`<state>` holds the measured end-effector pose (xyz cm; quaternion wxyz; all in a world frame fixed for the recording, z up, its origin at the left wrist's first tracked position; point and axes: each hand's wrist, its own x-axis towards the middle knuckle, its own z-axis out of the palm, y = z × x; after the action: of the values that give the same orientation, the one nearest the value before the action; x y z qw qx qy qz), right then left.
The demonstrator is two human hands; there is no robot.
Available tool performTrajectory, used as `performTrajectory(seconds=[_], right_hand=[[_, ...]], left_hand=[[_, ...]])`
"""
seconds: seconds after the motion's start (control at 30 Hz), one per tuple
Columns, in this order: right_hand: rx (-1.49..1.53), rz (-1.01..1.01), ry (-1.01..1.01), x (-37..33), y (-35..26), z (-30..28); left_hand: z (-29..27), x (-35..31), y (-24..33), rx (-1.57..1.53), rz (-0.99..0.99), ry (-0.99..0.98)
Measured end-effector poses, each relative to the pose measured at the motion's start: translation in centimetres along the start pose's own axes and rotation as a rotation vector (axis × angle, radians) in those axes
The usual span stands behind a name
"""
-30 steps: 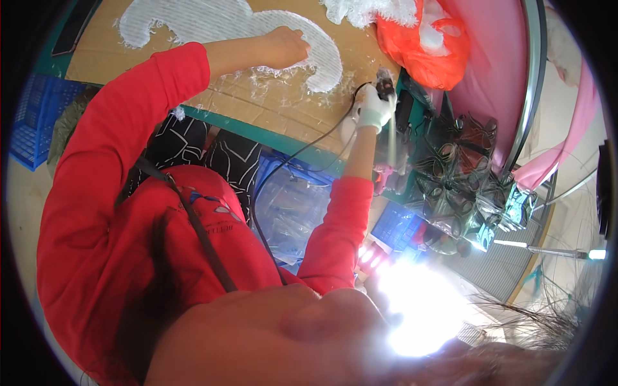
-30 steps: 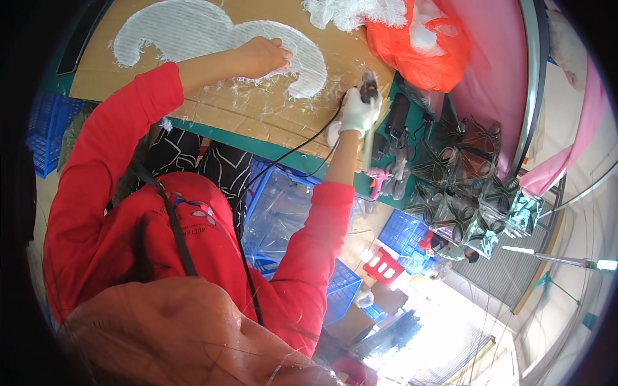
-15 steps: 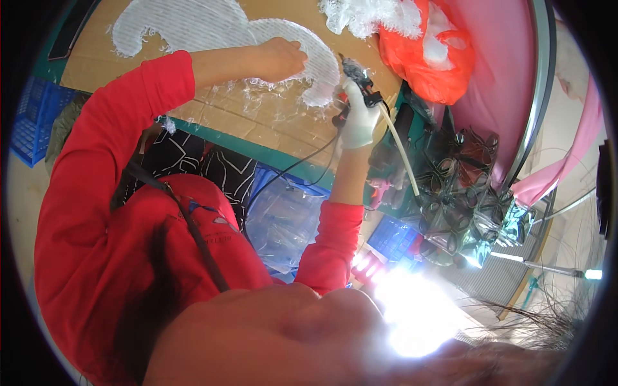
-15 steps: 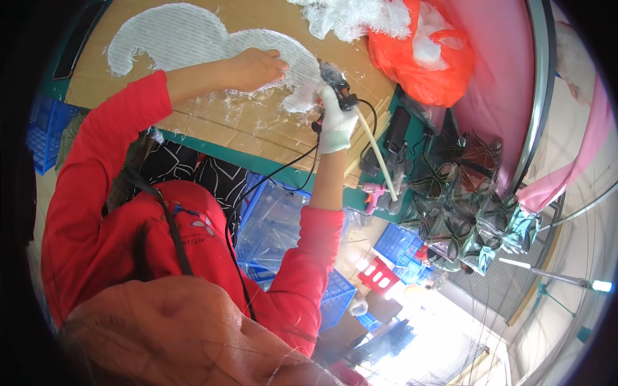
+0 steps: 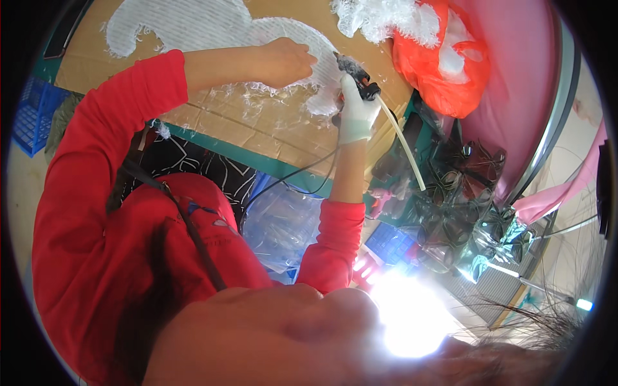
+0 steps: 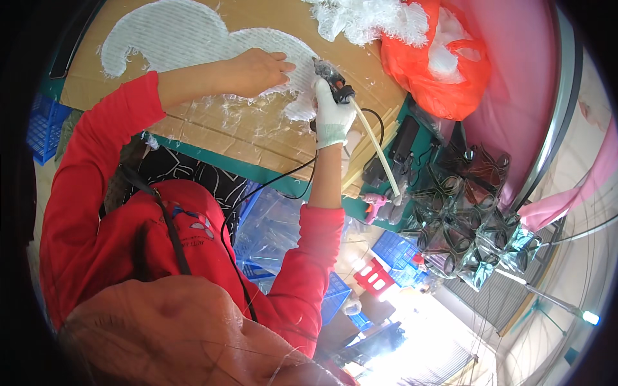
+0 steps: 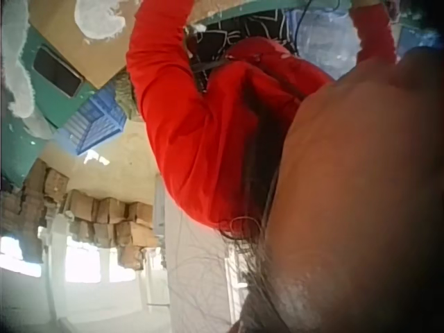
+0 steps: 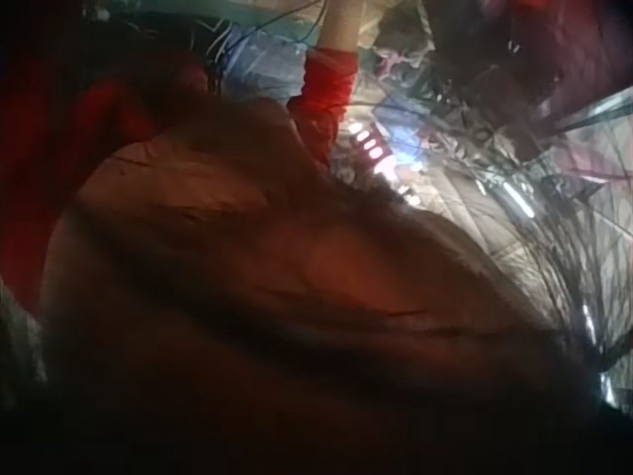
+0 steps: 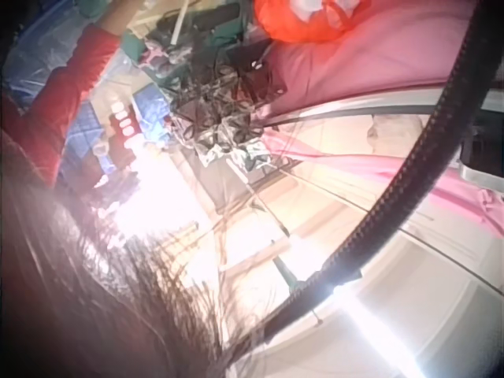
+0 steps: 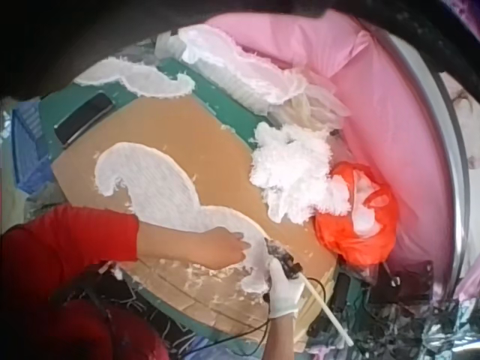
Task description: The person smooths a shaped fabric cutout on cardboard by hand, receives and sets aside a paper note, and applies hot glue along the edge of the cutout using a glue gun.
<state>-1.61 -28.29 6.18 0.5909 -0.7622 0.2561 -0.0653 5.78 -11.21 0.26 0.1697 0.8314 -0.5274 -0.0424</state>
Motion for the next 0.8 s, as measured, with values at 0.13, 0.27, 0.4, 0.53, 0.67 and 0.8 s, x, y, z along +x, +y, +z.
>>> performTrajectory(seconds=[0.13,0.27,0.4,0.53,0.67,0.8], right_hand=[[-0.015,0.021,0.013,0.2,-0.3,0.4],[-0.036,0.008,0.011,0.5,0.0,0.8],[-0.033,-0.017,0.006,0.7,0.0,0.9],[-0.024,-0.017,-0.005,1.1,0.7,0.7],[-0.042,-0.006,0.019,1.2,0.8,0.9],[-0.079,-0.026,0.04,0.7,0.5,0.4]], left_hand=[[0.7,-0.3,-0.1,-0.007,0.024,0.106],[0.6,-0.2,-0.1,-0.017,0.002,0.08],[0.5,-0.1,-0.2,-0.035,-0.007,0.015],[0.5,-0.1,-0.1,-0.028,-0.008,0.016],[0.5,-0.1,-0.1,-0.038,-0.001,0.032],[0.8,-0.1,-0.1,-0.027,0.007,0.058]])
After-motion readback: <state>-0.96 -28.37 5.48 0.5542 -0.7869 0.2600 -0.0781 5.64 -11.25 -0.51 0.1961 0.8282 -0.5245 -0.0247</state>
